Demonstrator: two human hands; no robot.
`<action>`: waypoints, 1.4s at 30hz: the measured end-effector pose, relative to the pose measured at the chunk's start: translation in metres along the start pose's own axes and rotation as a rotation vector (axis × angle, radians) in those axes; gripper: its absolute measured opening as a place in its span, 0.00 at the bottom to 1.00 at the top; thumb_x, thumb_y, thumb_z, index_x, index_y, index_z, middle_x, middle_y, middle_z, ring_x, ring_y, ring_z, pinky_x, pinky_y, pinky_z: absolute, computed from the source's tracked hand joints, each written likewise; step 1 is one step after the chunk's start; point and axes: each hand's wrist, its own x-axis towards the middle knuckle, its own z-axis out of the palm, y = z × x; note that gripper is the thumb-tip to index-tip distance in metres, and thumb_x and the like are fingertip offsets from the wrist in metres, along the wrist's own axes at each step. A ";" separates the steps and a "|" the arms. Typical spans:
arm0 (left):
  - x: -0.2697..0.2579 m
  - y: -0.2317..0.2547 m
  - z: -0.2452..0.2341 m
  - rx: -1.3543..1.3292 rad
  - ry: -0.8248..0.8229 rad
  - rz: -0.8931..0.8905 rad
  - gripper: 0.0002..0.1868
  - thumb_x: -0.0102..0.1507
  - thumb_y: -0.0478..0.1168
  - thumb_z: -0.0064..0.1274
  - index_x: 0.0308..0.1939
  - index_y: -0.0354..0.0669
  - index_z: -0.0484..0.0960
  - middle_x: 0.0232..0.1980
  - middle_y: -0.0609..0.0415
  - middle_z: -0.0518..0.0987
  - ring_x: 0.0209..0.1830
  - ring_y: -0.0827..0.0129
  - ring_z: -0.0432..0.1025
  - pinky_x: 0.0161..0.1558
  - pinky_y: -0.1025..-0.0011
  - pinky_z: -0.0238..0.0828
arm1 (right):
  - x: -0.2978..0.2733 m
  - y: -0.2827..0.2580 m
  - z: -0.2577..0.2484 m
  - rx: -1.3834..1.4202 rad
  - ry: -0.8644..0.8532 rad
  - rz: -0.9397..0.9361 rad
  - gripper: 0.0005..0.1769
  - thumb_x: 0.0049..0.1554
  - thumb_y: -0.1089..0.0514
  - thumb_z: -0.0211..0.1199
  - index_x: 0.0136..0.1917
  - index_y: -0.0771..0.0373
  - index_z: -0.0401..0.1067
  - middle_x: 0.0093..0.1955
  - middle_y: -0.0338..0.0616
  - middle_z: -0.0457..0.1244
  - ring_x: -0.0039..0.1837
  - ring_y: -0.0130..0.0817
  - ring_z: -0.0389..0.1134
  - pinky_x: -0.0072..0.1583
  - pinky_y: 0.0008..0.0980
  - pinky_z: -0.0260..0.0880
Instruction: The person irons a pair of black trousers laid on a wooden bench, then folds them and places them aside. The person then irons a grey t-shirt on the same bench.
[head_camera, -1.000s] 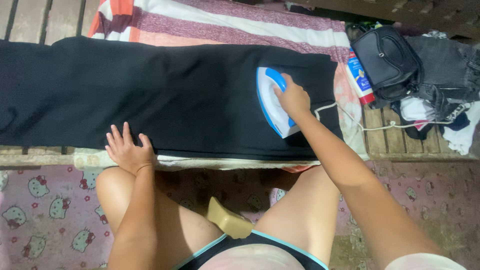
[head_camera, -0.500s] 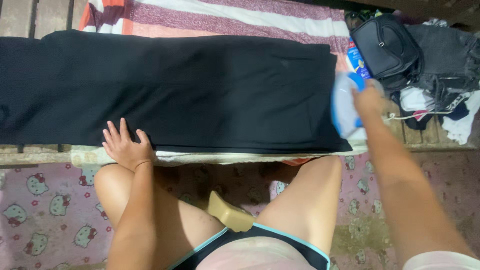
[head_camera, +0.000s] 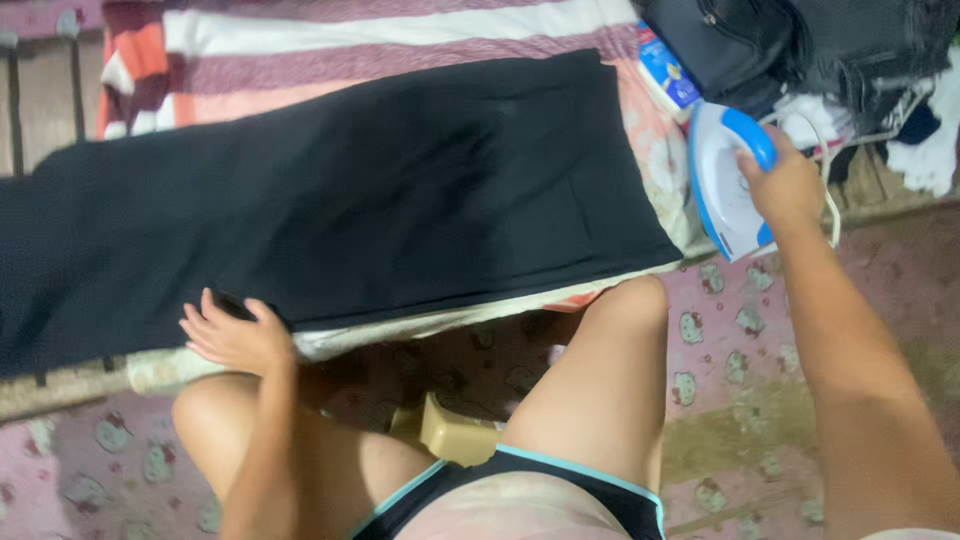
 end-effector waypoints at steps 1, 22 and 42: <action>-0.004 0.021 -0.001 -0.011 0.026 0.037 0.34 0.59 0.41 0.61 0.70 0.37 0.75 0.72 0.34 0.70 0.75 0.39 0.58 0.72 0.41 0.44 | -0.001 0.004 0.006 -0.014 -0.013 0.000 0.33 0.61 0.39 0.68 0.76 0.49 0.70 0.55 0.62 0.69 0.56 0.65 0.70 0.57 0.57 0.68; -0.093 0.505 0.169 -0.329 -0.543 1.519 0.28 0.54 0.38 0.58 0.59 0.54 0.80 0.69 0.52 0.74 0.71 0.56 0.65 0.70 0.50 0.52 | -0.014 -0.001 0.041 0.120 -0.060 0.205 0.30 0.60 0.35 0.63 0.73 0.41 0.68 0.45 0.62 0.70 0.48 0.65 0.71 0.49 0.59 0.70; -0.125 0.539 0.217 -0.079 -0.236 1.865 0.11 0.65 0.48 0.45 0.45 0.61 0.83 0.47 0.54 0.82 0.55 0.58 0.75 0.70 0.49 0.50 | -0.011 -0.013 0.025 0.109 -0.085 0.213 0.32 0.59 0.35 0.62 0.74 0.40 0.67 0.42 0.61 0.70 0.46 0.64 0.72 0.49 0.59 0.71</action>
